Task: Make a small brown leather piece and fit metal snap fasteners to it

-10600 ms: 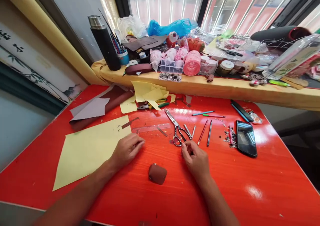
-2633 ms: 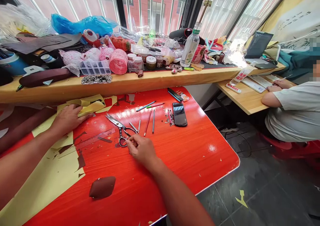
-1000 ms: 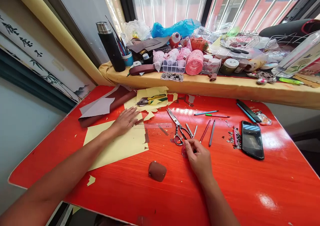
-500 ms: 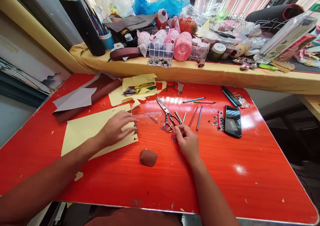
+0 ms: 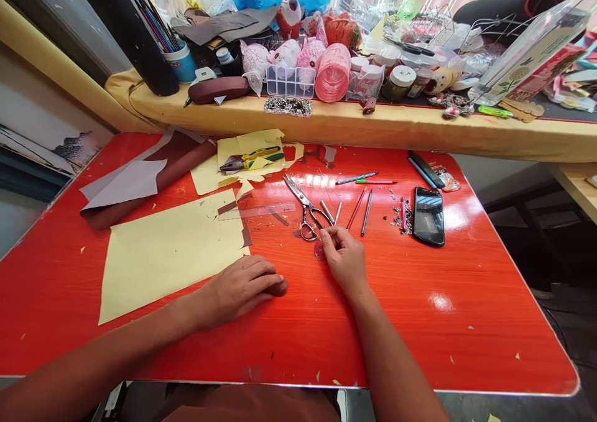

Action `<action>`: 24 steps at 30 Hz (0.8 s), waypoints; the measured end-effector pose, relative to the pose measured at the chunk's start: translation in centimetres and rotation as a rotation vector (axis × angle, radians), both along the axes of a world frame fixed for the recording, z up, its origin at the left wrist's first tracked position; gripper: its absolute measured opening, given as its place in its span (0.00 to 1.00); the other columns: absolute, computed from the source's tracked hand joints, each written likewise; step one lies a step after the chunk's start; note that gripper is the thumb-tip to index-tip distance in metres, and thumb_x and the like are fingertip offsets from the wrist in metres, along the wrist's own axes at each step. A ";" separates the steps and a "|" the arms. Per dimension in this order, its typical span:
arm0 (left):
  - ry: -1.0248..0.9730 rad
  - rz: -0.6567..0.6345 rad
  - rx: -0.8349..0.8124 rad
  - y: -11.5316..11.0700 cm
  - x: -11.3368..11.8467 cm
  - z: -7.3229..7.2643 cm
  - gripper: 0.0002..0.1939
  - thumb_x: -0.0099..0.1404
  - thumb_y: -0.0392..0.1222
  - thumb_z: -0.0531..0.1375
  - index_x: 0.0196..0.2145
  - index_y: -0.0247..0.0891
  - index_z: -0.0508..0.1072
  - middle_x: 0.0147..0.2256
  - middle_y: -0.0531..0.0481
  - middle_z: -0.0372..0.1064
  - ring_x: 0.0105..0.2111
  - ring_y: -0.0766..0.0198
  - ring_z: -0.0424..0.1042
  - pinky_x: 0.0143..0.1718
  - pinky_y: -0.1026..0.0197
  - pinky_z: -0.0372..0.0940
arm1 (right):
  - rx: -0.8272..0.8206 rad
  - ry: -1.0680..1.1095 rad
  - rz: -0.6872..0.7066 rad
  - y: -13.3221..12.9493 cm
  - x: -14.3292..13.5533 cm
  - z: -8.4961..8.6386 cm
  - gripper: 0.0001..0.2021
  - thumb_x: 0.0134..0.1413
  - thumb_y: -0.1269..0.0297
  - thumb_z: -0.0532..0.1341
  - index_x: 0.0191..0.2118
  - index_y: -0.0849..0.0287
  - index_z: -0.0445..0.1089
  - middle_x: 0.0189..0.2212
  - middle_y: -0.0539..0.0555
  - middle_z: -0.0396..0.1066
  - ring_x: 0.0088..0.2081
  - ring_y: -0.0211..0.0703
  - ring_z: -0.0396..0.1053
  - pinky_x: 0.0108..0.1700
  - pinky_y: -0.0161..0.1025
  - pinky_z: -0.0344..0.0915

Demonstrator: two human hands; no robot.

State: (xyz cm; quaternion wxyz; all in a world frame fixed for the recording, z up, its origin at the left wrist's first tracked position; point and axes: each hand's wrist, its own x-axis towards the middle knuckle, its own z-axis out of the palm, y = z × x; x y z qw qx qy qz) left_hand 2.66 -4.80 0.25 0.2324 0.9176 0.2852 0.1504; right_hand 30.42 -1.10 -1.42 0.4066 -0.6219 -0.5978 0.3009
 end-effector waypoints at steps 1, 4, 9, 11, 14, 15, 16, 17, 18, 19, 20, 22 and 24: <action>-0.038 0.015 -0.035 0.1 -0.1 0.0 0.10 0.78 0.39 0.55 0.52 0.39 0.74 0.46 0.43 0.75 0.42 0.55 0.71 0.46 0.52 0.65 | 0.001 -0.002 0.001 0.0 0.0 0.0 0.18 0.67 0.47 0.61 0.37 0.58 0.75 0.20 0.47 0.69 0.22 0.38 0.66 0.27 0.35 0.62; -0.170 0.117 -0.209 0.7 -0.5 0.6 0.10 0.77 0.40 0.57 0.53 0.40 0.74 0.45 0.44 0.76 0.44 0.56 0.72 0.47 0.53 0.67 | 0.023 -0.017 -0.001 0.1 0.0 0.0 0.17 0.67 0.48 0.62 0.36 0.58 0.75 0.19 0.46 0.66 0.21 0.38 0.63 0.27 0.35 0.61; -0.349 0.419 -0.510 1.8 -1.3 2.6 0.12 0.74 0.45 0.62 0.53 0.43 0.76 0.47 0.47 0.75 0.47 0.57 0.74 0.50 0.55 0.69 | 0.027 -0.014 0.005 0.1 0.0 0.1 0.17 0.67 0.49 0.62 0.35 0.57 0.76 0.19 0.46 0.66 0.21 0.38 0.62 0.26 0.35 0.59; -0.408 0.496 -0.562 2.0 -1.3 3.2 0.12 0.74 0.46 0.62 0.53 0.44 0.76 0.49 0.47 0.75 0.48 0.57 0.75 0.50 0.56 0.69 | 0.021 -0.016 0.007 0.1 0.0 0.0 0.17 0.67 0.49 0.62 0.36 0.57 0.76 0.19 0.46 0.66 0.21 0.38 0.63 0.26 0.35 0.60; -0.403 0.494 -0.498 1.8 -1.0 3.4 0.12 0.74 0.45 0.62 0.52 0.43 0.76 0.47 0.46 0.75 0.47 0.57 0.75 0.49 0.55 0.69 | 0.015 -0.019 0.015 0.1 0.1 0.0 0.16 0.67 0.50 0.62 0.36 0.57 0.76 0.19 0.47 0.68 0.22 0.38 0.64 0.27 0.35 0.61; -0.373 0.454 -0.450 1.7 -0.9 3.2 0.12 0.74 0.44 0.62 0.52 0.42 0.76 0.46 0.46 0.76 0.46 0.58 0.74 0.48 0.55 0.69 | 0.015 -0.020 0.017 0.1 0.1 -0.1 0.16 0.67 0.50 0.62 0.36 0.57 0.76 0.20 0.47 0.68 0.22 0.38 0.64 0.27 0.35 0.61; -0.338 0.401 -0.397 1.4 -0.7 3.0 0.11 0.74 0.43 0.62 0.53 0.42 0.75 0.44 0.46 0.76 0.45 0.58 0.74 0.48 0.55 0.69 | 0.014 -0.018 0.020 0.1 0.0 0.0 0.16 0.67 0.50 0.62 0.35 0.57 0.75 0.20 0.47 0.68 0.21 0.38 0.65 0.27 0.35 0.61; -0.301 0.338 -0.338 1.2 -0.5 2.7 0.12 0.75 0.43 0.61 0.53 0.41 0.74 0.44 0.46 0.76 0.44 0.57 0.73 0.47 0.55 0.69 | 0.012 -0.015 0.023 0.1 0.0 0.0 0.16 0.67 0.50 0.62 0.35 0.57 0.75 0.20 0.47 0.69 0.21 0.38 0.65 0.27 0.35 0.61; -0.265 0.275 -0.271 0.9 -0.4 2.3 0.11 0.75 0.42 0.60 0.54 0.41 0.73 0.44 0.45 0.76 0.44 0.57 0.73 0.47 0.54 0.69 | 0.008 -0.012 0.025 0.1 0.0 0.0 0.16 0.67 0.50 0.62 0.35 0.57 0.75 0.20 0.47 0.70 0.21 0.38 0.65 0.27 0.35 0.62; -0.231 0.218 -0.199 0.6 -0.2 1.9 0.11 0.77 0.41 0.59 0.54 0.40 0.73 0.44 0.44 0.77 0.44 0.56 0.73 0.47 0.53 0.69 | 0.003 -0.010 0.027 0.1 0.0 0.1 0.16 0.67 0.50 0.62 0.35 0.57 0.75 0.20 0.47 0.70 0.21 0.38 0.65 0.27 0.35 0.62; -0.198 0.169 -0.123 0.4 -0.1 1.4 0.11 0.78 0.41 0.57 0.54 0.39 0.72 0.44 0.43 0.77 0.43 0.56 0.73 0.46 0.53 0.69 | -0.001 -0.009 0.028 0.1 0.0 0.1 0.16 0.67 0.50 0.62 0.35 0.57 0.75 0.20 0.47 0.70 0.21 0.38 0.66 0.27 0.35 0.62; -0.135 0.107 0.003 -0.1 0.1 0.6 0.11 0.79 0.40 0.54 0.54 0.37 0.72 0.43 0.42 0.77 0.40 0.56 0.72 0.44 0.53 0.68 | -0.009 -0.009 0.034 0.1 0.0 0.3 0.16 0.67 0.49 0.62 0.35 0.57 0.74 0.19 0.47 0.70 0.21 0.38 0.66 0.27 0.35 0.62; -0.082 0.080 0.071 -0.5 0.2 -0.1 0.11 0.80 0.39 0.53 0.53 0.37 0.73 0.41 0.43 0.76 0.37 0.57 0.71 0.42 0.54 0.67 | -0.021 0.000 0.040 0.0 0.0 0.4 0.17 0.68 0.49 0.62 0.35 0.56 0.74 0.19 0.47 0.70 0.21 0.39 0.67 0.26 0.35 0.62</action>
